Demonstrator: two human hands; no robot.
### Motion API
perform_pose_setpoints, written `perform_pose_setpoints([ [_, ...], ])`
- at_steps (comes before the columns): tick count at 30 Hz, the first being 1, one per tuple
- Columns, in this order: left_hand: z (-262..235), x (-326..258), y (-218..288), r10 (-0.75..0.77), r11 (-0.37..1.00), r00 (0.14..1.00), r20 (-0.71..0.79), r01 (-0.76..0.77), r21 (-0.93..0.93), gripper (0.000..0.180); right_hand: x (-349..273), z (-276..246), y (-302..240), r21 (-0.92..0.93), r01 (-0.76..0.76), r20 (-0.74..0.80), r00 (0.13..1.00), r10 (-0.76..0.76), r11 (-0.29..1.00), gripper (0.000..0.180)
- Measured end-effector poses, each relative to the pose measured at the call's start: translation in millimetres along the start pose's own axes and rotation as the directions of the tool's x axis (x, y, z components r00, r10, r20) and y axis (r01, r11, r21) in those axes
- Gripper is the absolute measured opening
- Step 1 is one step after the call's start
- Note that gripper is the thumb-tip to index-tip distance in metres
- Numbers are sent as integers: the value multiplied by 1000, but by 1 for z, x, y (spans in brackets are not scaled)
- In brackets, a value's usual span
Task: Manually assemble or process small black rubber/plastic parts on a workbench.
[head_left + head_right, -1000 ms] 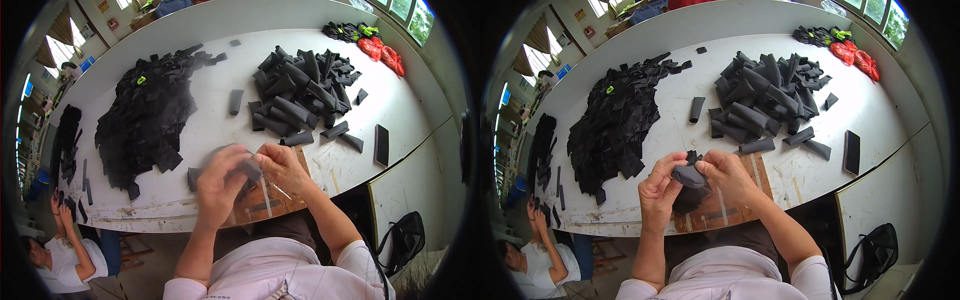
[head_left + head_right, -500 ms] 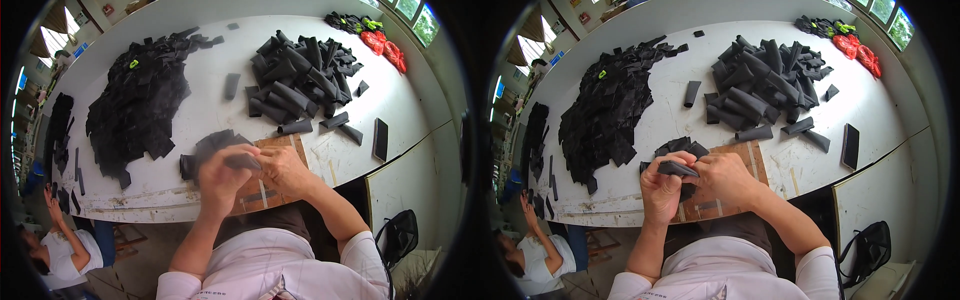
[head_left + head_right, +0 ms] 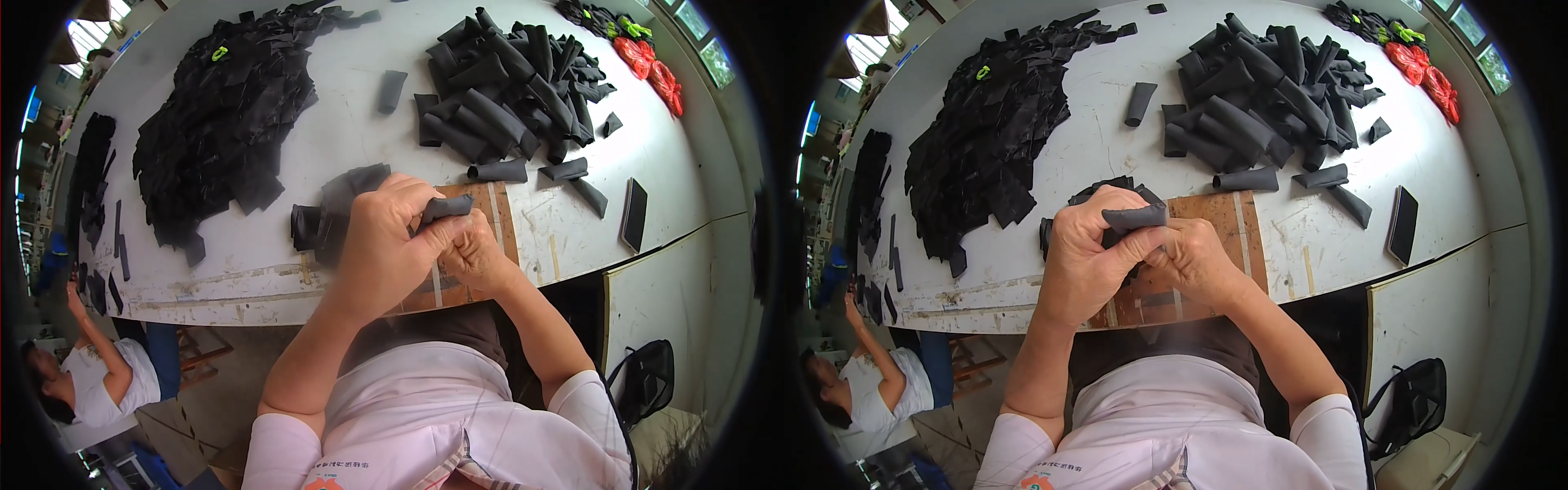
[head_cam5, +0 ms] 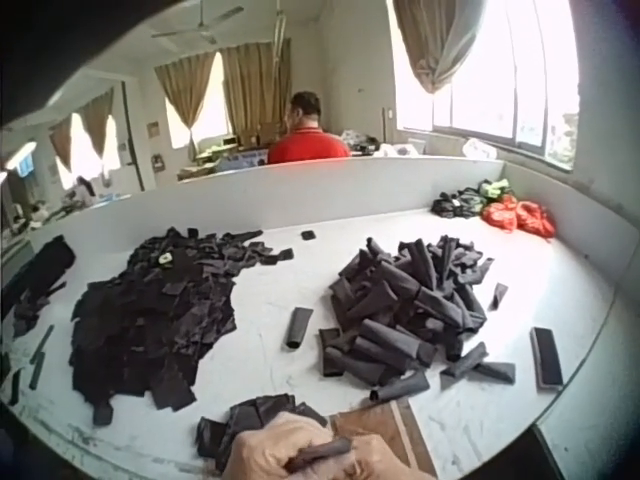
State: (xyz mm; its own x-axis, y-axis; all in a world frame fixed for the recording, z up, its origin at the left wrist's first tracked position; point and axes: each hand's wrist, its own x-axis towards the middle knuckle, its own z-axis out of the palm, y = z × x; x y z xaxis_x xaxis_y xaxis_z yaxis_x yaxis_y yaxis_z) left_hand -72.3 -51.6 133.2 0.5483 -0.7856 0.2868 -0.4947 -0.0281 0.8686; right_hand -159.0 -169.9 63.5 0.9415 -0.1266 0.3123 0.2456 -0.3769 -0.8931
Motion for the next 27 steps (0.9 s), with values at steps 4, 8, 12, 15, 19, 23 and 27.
perform_pose_setpoints([
  [4, 0, -6, 7, 104, 993, 994, -41, -105, -43, 10, 6, -5, -20, -103, 112, -49, 992, -117, 988, 15],
  [8, 8, -10, -3, 59, 979, 993, -99, -77, -186, 11, 0, -1, -11, 45, -120, 51, 992, 117, 992, 15],
  [12, 4, -12, 8, 45, 882, 974, -222, -143, -450, 10, 7, -11, -19, -323, 122, 8, 992, -126, 939, 21],
  [15, -6, -16, 4, -35, 571, 931, -362, -279, -773, 15, 19, -19, -56, -473, 114, 73, 993, -89, 874, 27],
  [19, 0, -26, -14, -156, 619, 947, -283, -129, -774, 19, 13, -3, -25, -376, 98, 54, 995, -83, 921, 37],
  [23, -10, -32, -29, -153, 858, 898, -413, -86, -506, 17, 15, -16, -36, -438, 42, 140, 990, 22, 898, 35],
  [27, -41, -49, -110, -206, 891, 770, -604, 404, 210, 34, 43, -58, -64, 522, 126, -167, 985, -44, 844, 47],
])
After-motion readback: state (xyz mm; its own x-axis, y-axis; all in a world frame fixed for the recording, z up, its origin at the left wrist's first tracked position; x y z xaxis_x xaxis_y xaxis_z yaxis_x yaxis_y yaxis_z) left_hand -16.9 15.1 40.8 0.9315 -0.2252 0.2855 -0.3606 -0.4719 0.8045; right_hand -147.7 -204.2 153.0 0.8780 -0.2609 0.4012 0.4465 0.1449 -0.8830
